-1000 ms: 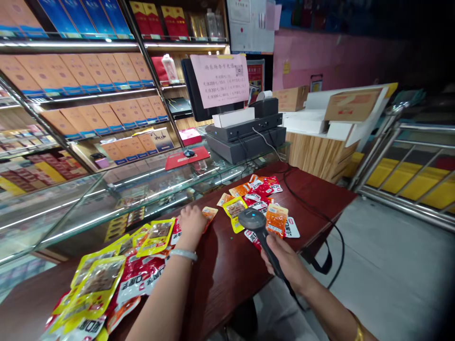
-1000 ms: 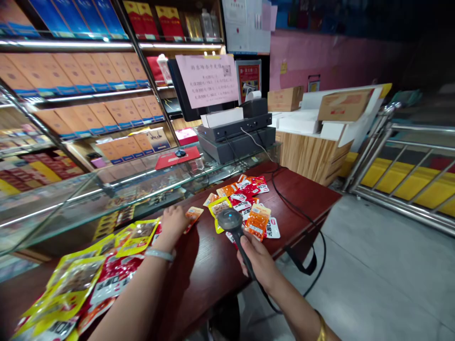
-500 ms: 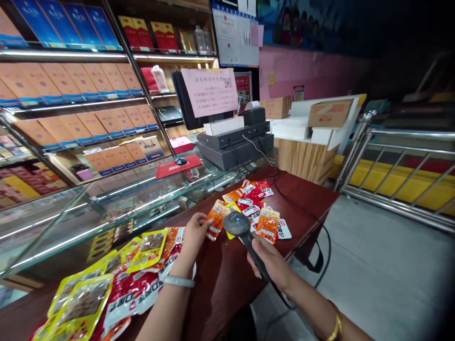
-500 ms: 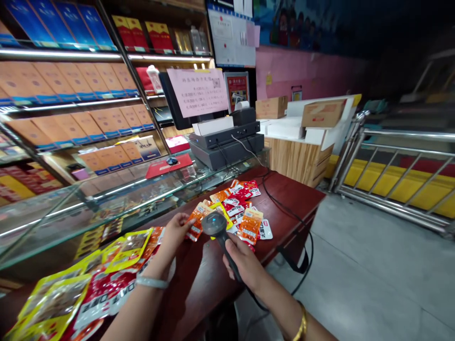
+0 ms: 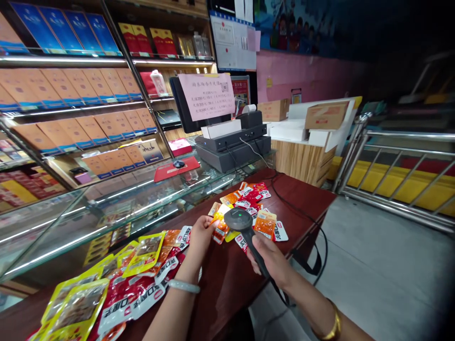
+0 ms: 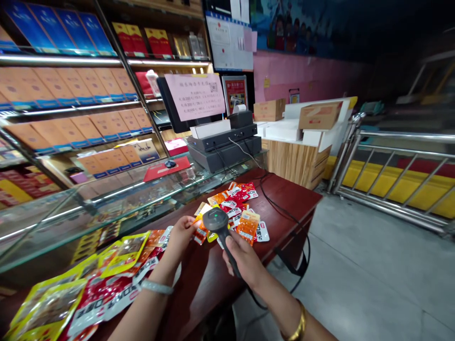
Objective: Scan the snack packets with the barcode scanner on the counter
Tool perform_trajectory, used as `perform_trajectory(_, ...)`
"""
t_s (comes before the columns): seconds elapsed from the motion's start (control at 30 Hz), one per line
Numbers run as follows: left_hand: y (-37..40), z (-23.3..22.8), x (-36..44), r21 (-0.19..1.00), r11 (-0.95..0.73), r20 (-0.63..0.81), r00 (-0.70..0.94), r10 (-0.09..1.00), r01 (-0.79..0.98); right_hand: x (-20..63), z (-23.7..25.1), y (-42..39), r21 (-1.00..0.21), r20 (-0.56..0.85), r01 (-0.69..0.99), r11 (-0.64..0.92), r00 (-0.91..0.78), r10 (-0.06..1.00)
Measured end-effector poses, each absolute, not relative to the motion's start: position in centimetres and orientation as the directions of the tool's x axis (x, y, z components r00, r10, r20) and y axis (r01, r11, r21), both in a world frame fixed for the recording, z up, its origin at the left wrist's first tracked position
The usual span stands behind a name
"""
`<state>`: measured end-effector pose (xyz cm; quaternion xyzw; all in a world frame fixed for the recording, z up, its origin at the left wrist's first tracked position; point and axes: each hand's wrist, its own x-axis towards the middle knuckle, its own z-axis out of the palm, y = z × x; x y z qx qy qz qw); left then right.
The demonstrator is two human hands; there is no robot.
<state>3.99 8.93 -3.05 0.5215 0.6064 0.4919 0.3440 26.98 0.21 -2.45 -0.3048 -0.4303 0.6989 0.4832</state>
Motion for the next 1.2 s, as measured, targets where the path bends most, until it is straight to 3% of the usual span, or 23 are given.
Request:
perform_trajectory(0.2,10.7,-2.8,8.8,0.978,0.052,-0.001,-0.245,0.969,0.203,27.5,-2.8,-0.2,-0.902,-0.038,-0.398,-0.167,-0.312,0.949)
perform_trajectory(0.4,12.0,-2.1,8.3,0.921,0.032,0.043,-0.181,0.982,0.388,28.1,-3.2,-0.2,-0.891,-0.076,-0.407,-0.204,-0.309,0.948)
perform_trajectory(0.47,11.0,-1.6,5.2,0.808,0.033,0.092,-0.181,0.979,0.589,28.3,-3.4,-0.2,-0.889,-0.079,-0.407,-0.209,-0.313,0.946)
perform_trajectory(0.5,10.4,-1.3,3.5,0.551,0.036,0.134,-0.131,0.982,0.834,28.3,-3.5,-0.2,-0.890,-0.080,-0.405,-0.210,-0.314,0.946)
perform_trajectory(0.6,8.9,-0.5,-1.3,0.245,0.105,0.081,-0.128,0.988,0.964,28.0,-3.5,-0.4,-0.888,-0.093,-0.400,-0.227,-0.326,0.941)
perform_trajectory(0.7,8.1,0.0,-3.7,0.130,0.122,0.007,-0.123,0.992,0.984,27.4,-3.6,-0.7,-0.888,-0.090,-0.395,-0.235,-0.353,0.931)
perform_trajectory(0.83,7.8,0.2,-3.7,0.041,0.112,0.010,-0.113,0.994,0.993,26.7,-3.8,-1.2,-0.887,-0.108,-0.380,-0.262,-0.379,0.919)
perform_trajectory(0.9,8.0,-0.2,-3.1,0.120,0.111,0.030,-0.115,0.993,0.986,26.4,-4.0,-1.4,-0.890,-0.124,-0.365,-0.274,-0.386,0.914)
perform_trajectory(1.07,8.9,-2.2,-1.1,0.611,0.055,0.089,-0.137,0.987,0.789,26.2,-4.2,-1.3,-0.892,-0.099,-0.373,-0.256,-0.391,0.915)
perform_trajectory(1.2,9.1,-2.9,0.4,0.734,0.050,0.092,-0.172,0.981,0.677,26.3,-4.1,-1.0,-0.886,-0.105,-0.381,-0.265,-0.392,0.914)
